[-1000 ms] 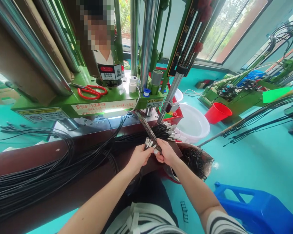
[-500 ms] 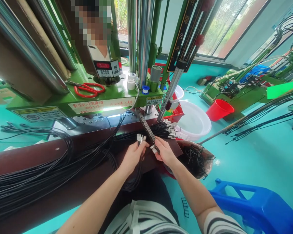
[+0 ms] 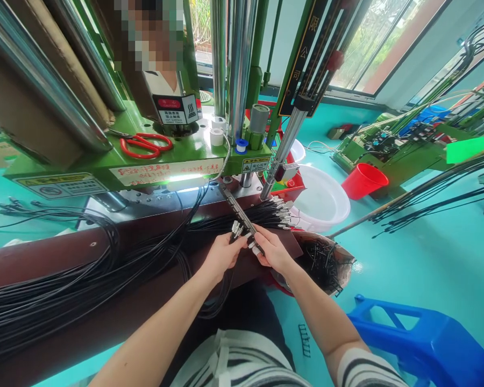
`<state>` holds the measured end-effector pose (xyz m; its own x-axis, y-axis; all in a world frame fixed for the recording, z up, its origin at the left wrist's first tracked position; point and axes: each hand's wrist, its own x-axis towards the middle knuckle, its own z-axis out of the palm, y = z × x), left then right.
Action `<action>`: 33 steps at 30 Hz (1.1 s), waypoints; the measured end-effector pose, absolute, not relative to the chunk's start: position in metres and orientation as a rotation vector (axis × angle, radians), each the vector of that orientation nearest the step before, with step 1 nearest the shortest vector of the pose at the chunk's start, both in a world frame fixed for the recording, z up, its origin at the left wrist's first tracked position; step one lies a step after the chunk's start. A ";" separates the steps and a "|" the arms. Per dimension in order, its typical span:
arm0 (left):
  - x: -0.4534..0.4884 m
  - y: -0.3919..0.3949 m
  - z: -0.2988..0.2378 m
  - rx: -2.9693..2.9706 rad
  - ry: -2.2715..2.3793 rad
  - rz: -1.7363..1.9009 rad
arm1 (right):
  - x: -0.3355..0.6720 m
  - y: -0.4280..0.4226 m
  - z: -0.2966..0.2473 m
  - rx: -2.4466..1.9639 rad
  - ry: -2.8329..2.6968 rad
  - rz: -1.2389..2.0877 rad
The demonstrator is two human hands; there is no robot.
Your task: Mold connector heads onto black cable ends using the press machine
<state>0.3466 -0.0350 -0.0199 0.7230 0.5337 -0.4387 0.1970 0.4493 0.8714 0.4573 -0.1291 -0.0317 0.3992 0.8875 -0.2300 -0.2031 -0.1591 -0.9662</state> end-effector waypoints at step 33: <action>0.344 -0.028 -0.026 1.001 0.777 0.432 | 0.463 -0.132 -0.035 -1.340 -0.669 1.160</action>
